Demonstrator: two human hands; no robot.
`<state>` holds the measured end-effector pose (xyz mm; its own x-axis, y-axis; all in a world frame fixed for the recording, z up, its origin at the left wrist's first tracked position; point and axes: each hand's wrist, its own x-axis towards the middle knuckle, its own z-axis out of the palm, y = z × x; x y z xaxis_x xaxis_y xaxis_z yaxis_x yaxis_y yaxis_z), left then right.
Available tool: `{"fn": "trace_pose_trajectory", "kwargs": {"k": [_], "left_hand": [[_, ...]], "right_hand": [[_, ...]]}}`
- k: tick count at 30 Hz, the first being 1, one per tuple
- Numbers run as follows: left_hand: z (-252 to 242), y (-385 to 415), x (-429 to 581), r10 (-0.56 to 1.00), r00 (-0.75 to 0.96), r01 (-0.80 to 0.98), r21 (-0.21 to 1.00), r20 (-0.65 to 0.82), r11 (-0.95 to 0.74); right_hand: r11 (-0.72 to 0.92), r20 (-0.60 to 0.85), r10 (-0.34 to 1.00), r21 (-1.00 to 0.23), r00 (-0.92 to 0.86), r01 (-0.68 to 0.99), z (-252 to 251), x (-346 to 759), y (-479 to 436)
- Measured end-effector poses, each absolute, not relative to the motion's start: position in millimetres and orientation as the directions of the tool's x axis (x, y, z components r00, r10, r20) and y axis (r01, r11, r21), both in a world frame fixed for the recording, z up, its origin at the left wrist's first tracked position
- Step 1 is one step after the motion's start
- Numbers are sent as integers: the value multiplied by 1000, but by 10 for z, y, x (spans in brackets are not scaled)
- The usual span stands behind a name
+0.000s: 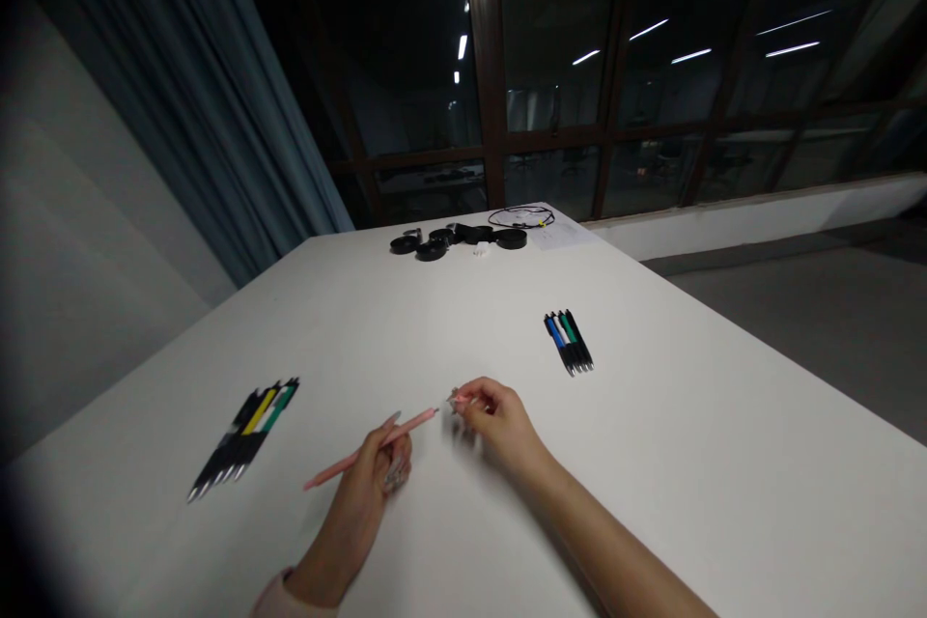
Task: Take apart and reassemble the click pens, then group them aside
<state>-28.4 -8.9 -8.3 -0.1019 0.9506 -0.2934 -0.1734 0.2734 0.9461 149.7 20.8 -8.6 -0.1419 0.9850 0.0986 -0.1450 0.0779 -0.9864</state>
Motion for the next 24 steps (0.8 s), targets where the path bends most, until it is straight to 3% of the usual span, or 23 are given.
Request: {"fn": "trace_pose_trajectory", "kwargs": {"k": [3, 8, 24], "left_hand": [[-82, -87, -285, 953, -93, -179, 946, -288, 269], [-75, -77, -282, 954, -69, -155, 948, -291, 278], [-137, -91, -309, 965, -24, -126, 958, -262, 257]], "right_hand": [[86, 91, 981, -996, -171, -38, -70, 1505, 199], [347, 302, 931, -906, -205, 242, -15, 1524, 111], [514, 381, 851, -747, -362, 421, 154, 1563, 12]]}}
